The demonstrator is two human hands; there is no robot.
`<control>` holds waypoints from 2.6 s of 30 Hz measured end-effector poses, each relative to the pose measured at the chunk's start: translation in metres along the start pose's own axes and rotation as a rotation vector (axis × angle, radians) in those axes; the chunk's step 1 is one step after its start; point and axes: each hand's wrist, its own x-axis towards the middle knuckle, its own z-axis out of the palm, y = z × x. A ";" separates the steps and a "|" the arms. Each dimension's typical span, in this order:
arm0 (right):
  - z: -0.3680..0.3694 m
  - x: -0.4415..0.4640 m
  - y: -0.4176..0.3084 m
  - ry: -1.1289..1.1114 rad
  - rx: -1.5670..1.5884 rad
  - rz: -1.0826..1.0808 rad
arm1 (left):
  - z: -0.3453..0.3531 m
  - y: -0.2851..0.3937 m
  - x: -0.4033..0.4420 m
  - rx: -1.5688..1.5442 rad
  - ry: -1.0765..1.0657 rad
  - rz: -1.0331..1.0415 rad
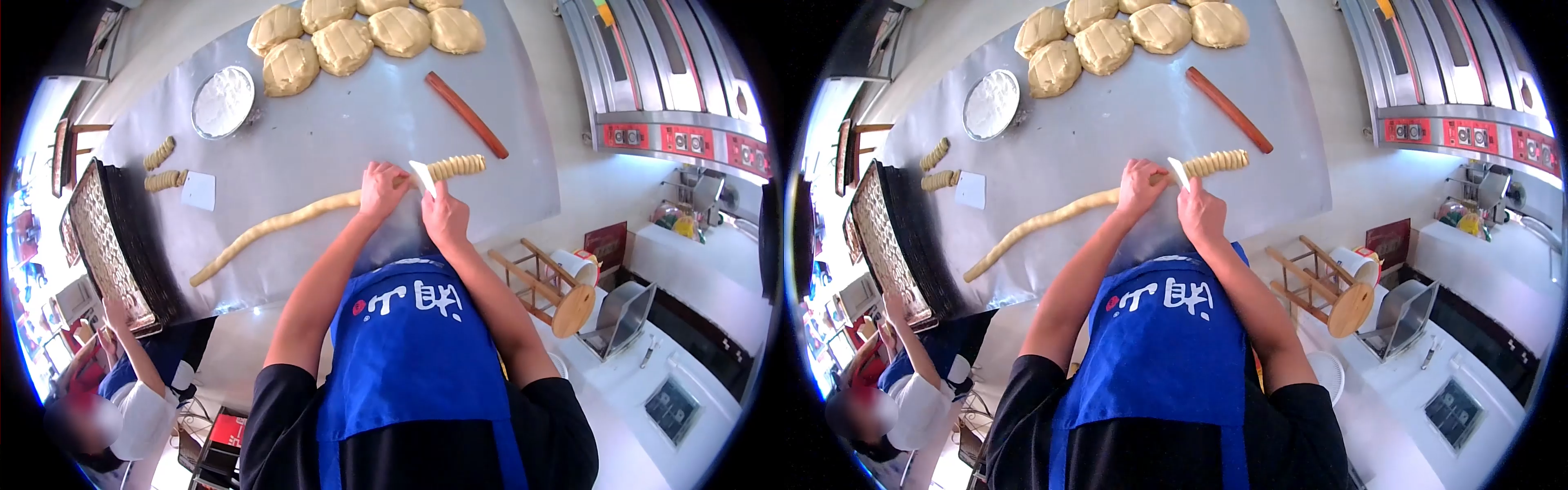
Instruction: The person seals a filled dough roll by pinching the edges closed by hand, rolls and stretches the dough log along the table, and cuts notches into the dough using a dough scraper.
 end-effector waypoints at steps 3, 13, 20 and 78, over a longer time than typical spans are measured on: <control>-0.011 0.002 0.005 0.104 -0.016 0.025 | -0.001 0.002 -0.002 -0.047 0.016 -0.016; -0.007 0.008 -0.007 -0.118 -0.036 -0.142 | 0.001 0.001 -0.002 -0.026 0.032 -0.003; -0.022 0.035 -0.024 -0.388 -0.118 -0.121 | 0.001 0.001 -0.003 -0.017 0.011 -0.003; 0.017 0.017 -0.043 -0.455 -0.056 -0.082 | -0.026 0.003 -0.030 0.093 -0.012 -0.111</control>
